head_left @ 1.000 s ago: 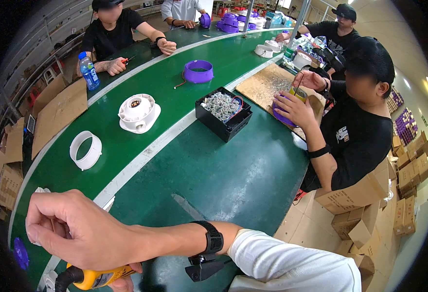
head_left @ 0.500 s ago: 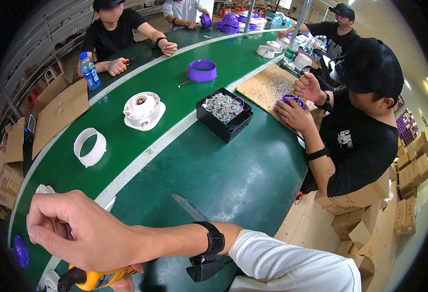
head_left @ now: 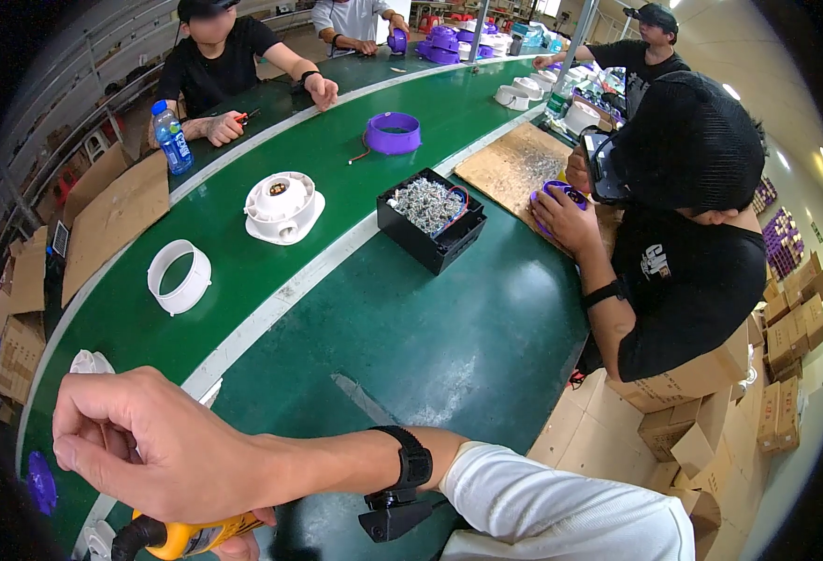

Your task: The person is assembling plastic and metal electronic housing components using an electric screwdriver on a factory assembly line.

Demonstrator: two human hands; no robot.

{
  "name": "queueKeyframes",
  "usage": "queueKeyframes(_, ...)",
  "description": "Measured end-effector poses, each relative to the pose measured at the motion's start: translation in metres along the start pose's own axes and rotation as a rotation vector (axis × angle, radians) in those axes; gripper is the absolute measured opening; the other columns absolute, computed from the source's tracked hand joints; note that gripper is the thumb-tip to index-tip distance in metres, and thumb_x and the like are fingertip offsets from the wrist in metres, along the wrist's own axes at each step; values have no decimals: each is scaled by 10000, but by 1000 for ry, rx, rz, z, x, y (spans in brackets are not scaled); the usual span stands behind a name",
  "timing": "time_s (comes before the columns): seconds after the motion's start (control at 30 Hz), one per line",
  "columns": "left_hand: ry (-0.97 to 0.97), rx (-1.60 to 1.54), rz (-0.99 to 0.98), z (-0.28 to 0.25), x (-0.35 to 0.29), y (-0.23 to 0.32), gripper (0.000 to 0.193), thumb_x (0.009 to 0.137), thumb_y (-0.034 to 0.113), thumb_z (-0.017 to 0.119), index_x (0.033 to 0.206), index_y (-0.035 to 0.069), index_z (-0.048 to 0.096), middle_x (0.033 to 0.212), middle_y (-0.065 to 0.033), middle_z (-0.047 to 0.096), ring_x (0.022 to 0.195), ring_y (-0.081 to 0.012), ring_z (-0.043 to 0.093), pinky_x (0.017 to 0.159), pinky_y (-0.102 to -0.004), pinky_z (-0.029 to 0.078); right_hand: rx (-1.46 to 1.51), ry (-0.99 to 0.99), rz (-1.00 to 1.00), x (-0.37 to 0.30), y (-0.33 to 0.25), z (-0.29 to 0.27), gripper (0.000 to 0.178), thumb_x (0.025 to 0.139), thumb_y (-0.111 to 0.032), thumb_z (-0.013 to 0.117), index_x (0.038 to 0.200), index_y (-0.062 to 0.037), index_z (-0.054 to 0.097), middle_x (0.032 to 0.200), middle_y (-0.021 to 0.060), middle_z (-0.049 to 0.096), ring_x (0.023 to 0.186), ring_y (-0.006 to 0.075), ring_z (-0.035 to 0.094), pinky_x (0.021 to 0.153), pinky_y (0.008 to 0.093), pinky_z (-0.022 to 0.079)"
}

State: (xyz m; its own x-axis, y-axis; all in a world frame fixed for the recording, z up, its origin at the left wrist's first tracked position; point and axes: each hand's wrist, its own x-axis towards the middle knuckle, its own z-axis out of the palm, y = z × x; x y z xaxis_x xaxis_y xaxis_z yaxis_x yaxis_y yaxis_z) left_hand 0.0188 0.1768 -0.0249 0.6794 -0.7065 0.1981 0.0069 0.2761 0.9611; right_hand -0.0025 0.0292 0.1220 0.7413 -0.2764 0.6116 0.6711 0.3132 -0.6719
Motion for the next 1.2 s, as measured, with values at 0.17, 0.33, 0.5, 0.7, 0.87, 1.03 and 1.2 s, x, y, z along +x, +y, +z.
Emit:
queueKeyframes(0.17,-19,7,-11,5,1,3,874,677,710,599,1156,4,409,627,-68,533,485,-160,519,393,-255,435,3,5,3,0,0,1,103,844,-32,557,768,6,499,589,-20,471,503,14,382,434,190,296)
queueKeyframes(0.33,-36,24,-17,14,5,9,870,673,711,601,1148,5,419,630,-68,537,489,-161,522,395,-256,436,8,2,-17,0,-1,3,104,846,-34,556,767,5,499,581,-25,466,501,11,383,432,189,299)
queueKeyframes(0.5,-42,37,-34,22,7,9,867,669,712,604,1140,6,430,633,-68,540,493,-161,526,396,-257,437,-31,-6,5,-2,-1,-4,94,848,-34,552,774,0,505,594,-26,474,513,11,397,441,192,313)
queueKeyframes(0.7,10,42,-168,15,-13,51,572,684,605,667,903,83,580,748,-51,594,696,-196,578,592,-335,457,-9,32,-46,3,2,7,110,845,-87,569,766,-16,538,571,-39,470,521,18,410,454,201,332)
queueKeyframes(0.87,-212,287,-22,5,7,36,468,689,340,728,999,17,594,775,-54,625,637,-188,605,582,-287,466,-75,44,-24,6,3,-17,126,905,-95,515,879,8,582,650,0,535,546,30,461,483,178,380)
queueKeyframes(1.03,-273,358,268,14,21,61,518,674,277,768,1046,-6,544,615,-53,574,504,-170,578,495,-250,431,-215,117,-40,13,11,-25,164,917,-128,509,883,16,580,633,17,539,517,51,471,475,179,388)
queueKeyframes(1.2,-228,286,262,3,14,60,451,697,270,740,1015,13,549,577,-43,520,471,-180,531,476,-263,400,-389,-7,234,15,71,-11,148,914,-135,510,890,-14,592,653,7,542,546,64,498,480,196,403)
